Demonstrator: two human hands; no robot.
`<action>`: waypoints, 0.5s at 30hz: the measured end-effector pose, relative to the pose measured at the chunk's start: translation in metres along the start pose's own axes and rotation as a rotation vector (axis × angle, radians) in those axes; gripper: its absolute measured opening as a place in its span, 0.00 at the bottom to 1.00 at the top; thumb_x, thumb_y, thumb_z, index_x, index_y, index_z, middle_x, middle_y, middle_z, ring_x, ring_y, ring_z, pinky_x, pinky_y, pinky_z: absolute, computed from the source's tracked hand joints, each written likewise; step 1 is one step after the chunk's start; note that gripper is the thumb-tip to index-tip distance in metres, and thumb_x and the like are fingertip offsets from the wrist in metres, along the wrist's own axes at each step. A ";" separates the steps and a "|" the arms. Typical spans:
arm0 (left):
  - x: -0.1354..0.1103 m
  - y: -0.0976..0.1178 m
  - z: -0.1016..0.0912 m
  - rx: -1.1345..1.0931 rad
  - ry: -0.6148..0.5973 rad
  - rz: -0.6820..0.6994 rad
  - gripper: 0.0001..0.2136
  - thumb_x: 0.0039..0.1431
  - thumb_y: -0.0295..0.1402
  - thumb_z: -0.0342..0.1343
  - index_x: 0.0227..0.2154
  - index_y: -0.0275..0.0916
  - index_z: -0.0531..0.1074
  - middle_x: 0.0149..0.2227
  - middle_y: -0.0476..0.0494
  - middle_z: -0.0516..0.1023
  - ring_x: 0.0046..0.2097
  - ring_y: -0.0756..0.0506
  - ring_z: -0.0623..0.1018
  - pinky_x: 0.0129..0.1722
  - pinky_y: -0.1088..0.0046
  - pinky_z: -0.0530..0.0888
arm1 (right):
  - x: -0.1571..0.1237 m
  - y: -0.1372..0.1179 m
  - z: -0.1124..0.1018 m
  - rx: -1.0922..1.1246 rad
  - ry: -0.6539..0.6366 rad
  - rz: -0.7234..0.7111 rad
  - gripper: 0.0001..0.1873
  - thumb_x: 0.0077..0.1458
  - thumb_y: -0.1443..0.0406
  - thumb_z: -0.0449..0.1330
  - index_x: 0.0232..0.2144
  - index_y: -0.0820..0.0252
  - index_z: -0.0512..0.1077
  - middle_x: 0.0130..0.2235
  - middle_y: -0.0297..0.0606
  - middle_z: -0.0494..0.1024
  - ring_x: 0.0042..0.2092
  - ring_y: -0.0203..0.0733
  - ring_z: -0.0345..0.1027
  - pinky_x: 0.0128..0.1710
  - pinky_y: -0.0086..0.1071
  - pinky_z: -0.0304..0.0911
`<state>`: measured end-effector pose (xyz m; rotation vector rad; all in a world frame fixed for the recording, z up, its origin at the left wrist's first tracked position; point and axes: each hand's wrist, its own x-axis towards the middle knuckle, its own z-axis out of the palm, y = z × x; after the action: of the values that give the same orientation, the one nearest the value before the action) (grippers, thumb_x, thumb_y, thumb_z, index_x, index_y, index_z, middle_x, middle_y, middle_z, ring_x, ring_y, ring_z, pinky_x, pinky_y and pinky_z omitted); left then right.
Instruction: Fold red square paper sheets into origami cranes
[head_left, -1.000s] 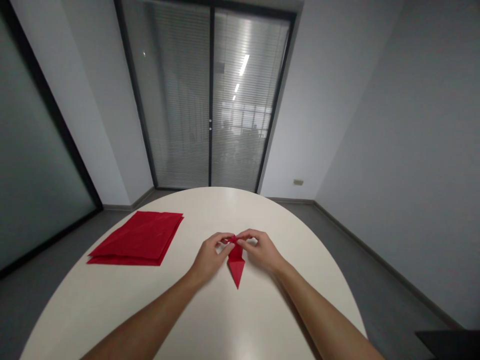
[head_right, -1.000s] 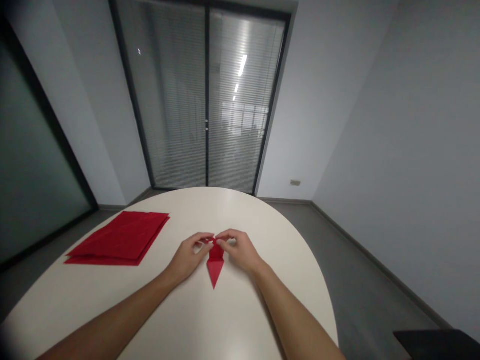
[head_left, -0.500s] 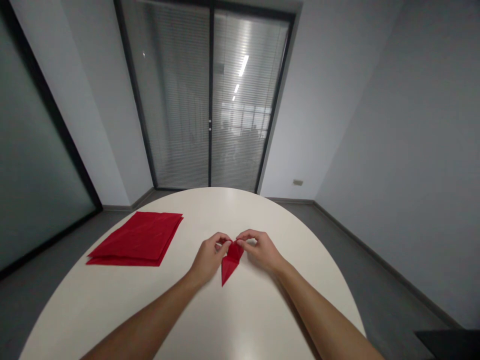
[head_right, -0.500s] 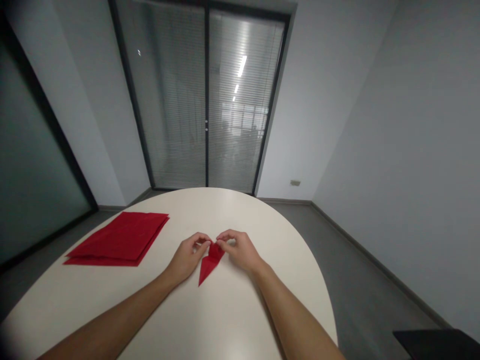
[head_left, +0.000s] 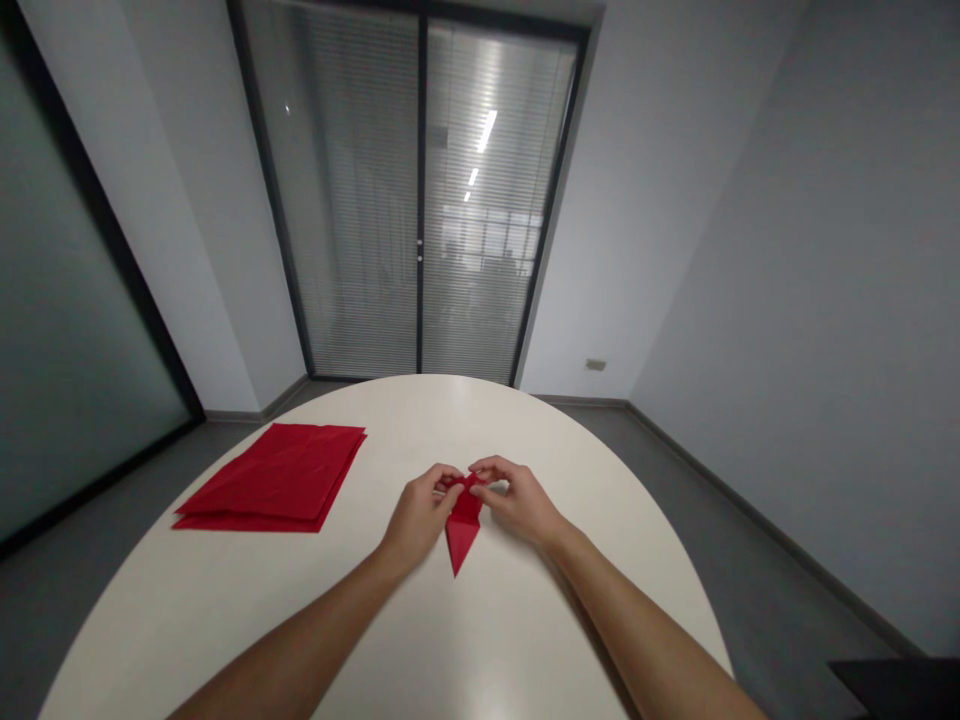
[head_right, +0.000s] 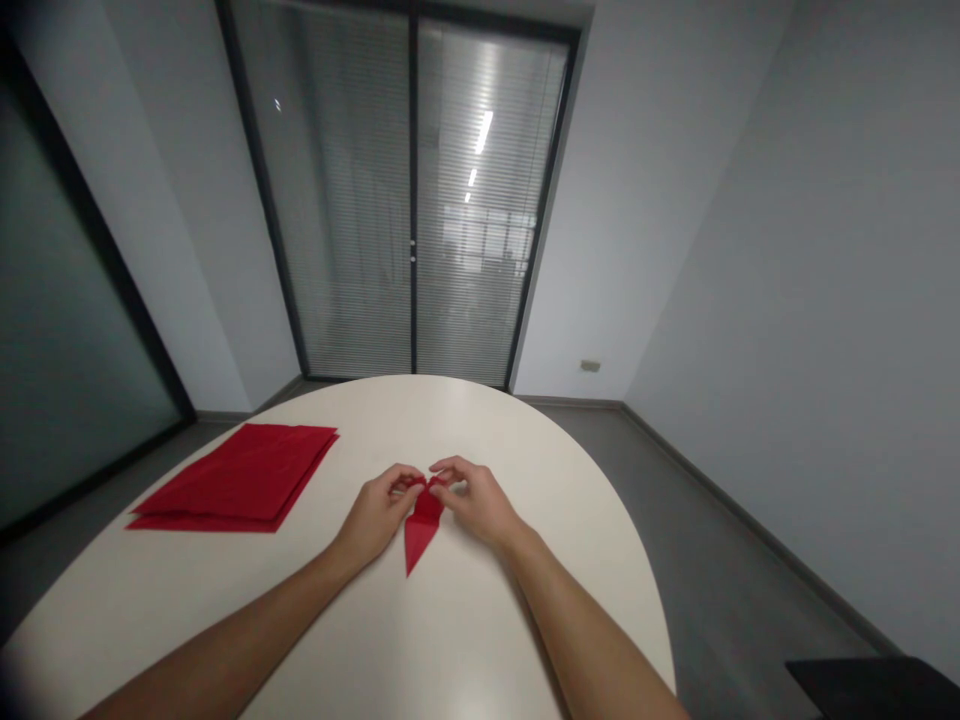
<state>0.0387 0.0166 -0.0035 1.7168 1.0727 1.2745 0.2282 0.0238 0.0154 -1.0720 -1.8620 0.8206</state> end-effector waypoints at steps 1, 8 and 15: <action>0.000 0.001 0.000 0.010 0.004 0.000 0.08 0.59 0.34 0.55 0.38 0.40 0.74 0.36 0.44 0.81 0.38 0.45 0.80 0.38 0.70 0.76 | 0.000 0.000 0.000 0.006 -0.005 0.001 0.14 0.55 0.62 0.64 0.45 0.56 0.74 0.38 0.38 0.81 0.41 0.42 0.75 0.43 0.36 0.67; 0.001 0.001 -0.001 0.053 0.036 -0.002 0.07 0.59 0.34 0.55 0.37 0.40 0.74 0.35 0.45 0.81 0.36 0.45 0.80 0.37 0.70 0.75 | 0.000 0.002 -0.001 0.053 -0.018 0.016 0.15 0.56 0.60 0.64 0.46 0.57 0.74 0.38 0.38 0.80 0.42 0.43 0.75 0.43 0.36 0.66; 0.001 -0.004 0.000 0.037 0.018 0.006 0.07 0.59 0.34 0.55 0.37 0.40 0.74 0.36 0.44 0.81 0.37 0.45 0.80 0.37 0.71 0.76 | 0.001 0.007 -0.002 0.031 0.001 0.007 0.16 0.56 0.60 0.64 0.46 0.56 0.74 0.37 0.38 0.80 0.41 0.42 0.75 0.44 0.36 0.67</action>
<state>0.0377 0.0189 -0.0066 1.7405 1.1089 1.2836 0.2326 0.0281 0.0111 -1.0599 -1.8396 0.8497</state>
